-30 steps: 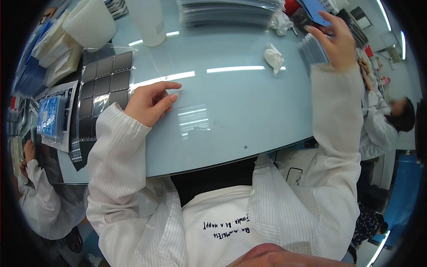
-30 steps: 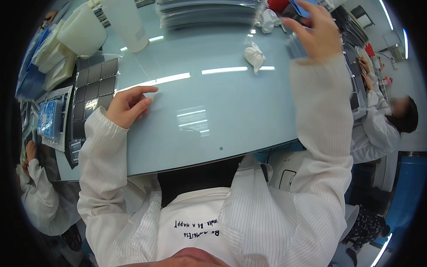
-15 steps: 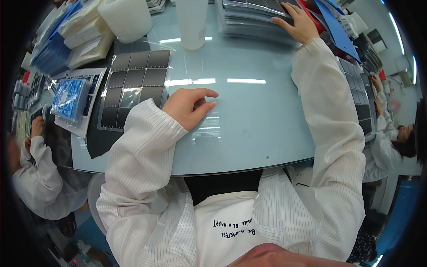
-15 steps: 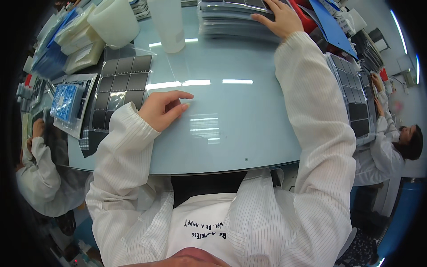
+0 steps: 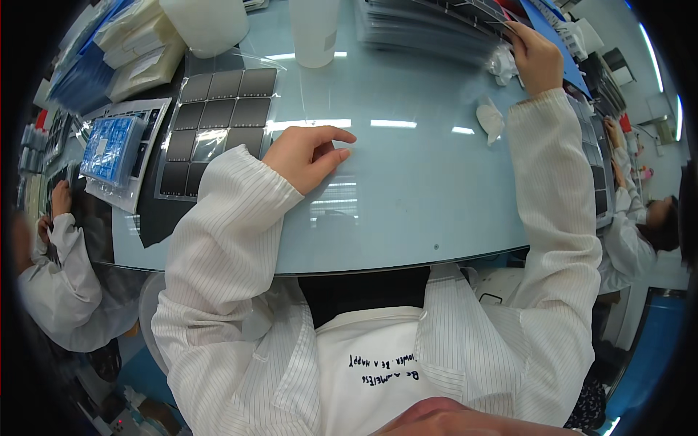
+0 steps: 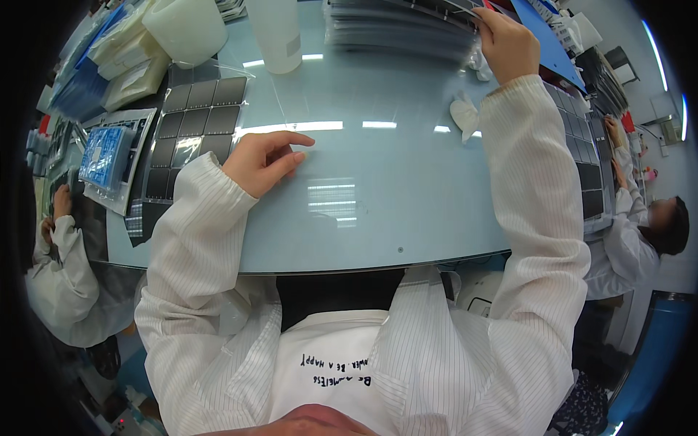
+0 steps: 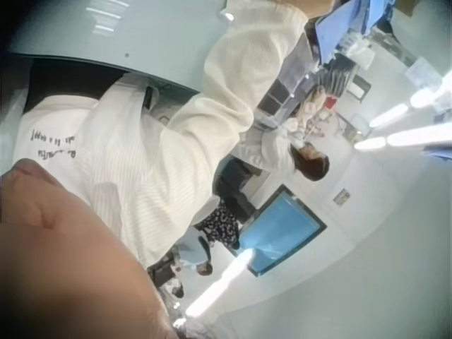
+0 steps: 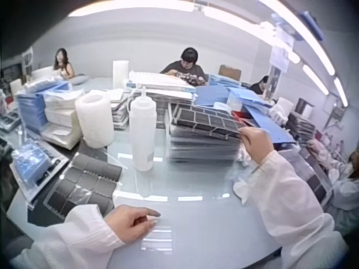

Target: Clean and inspect a sheet of small electronic or optical components using a wipe and cleaning solution.

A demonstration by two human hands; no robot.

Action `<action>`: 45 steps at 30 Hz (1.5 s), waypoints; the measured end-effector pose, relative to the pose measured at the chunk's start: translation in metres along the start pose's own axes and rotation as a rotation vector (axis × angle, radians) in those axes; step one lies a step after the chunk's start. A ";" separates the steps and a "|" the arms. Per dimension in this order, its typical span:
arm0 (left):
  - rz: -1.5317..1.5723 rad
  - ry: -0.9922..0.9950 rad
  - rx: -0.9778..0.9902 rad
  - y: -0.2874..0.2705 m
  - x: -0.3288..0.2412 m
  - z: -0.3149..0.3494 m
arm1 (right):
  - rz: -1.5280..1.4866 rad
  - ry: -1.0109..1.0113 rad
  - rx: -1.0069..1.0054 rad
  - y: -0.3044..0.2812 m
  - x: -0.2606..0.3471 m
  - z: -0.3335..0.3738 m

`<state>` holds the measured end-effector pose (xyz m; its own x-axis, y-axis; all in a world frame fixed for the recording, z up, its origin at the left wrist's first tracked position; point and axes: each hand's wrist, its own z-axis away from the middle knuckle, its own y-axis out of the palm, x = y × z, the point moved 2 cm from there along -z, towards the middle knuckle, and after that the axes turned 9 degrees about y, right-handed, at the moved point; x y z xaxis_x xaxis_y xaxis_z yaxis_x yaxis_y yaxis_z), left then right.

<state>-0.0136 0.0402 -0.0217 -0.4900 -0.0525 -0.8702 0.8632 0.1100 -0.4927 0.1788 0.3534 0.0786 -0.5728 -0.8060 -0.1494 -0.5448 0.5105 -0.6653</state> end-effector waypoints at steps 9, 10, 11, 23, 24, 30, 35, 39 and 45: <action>1.291 -0.515 -0.326 -0.002 -0.010 -0.004 | -0.564 -0.215 -0.255 -0.087 0.068 0.075; 1.453 -0.331 -0.031 -0.001 0.009 -0.006 | -0.572 -0.224 -0.185 -0.094 0.080 0.082; 1.587 -0.142 0.280 -0.003 0.009 -0.008 | -0.544 -0.252 -0.114 -0.097 0.089 0.088; 0.587 -0.113 0.018 -0.007 0.011 0.003 | -0.437 -0.342 -0.182 -0.058 0.119 0.115; 0.564 -0.088 -0.036 -0.011 0.009 0.003 | -0.436 -0.276 -0.170 -0.058 0.118 0.116; 0.412 0.022 -0.114 -0.027 0.003 0.007 | -0.714 0.104 -0.139 -0.046 0.105 0.108; 0.374 0.066 -0.173 -0.025 0.000 0.007 | -1.383 0.846 0.562 -0.020 0.086 0.129; 0.358 0.035 -0.159 -0.024 0.003 0.005 | -1.621 0.791 0.844 -0.024 0.088 0.138; 0.413 0.094 -0.354 -0.027 0.004 0.009 | -1.422 0.704 1.076 -0.040 0.087 0.127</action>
<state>-0.0379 0.0283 -0.0124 -0.1414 0.1524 -0.9782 0.9005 0.4303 -0.0631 0.2284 0.2245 -0.0003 -0.3706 -0.0116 0.9287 -0.3713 -0.9147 -0.1596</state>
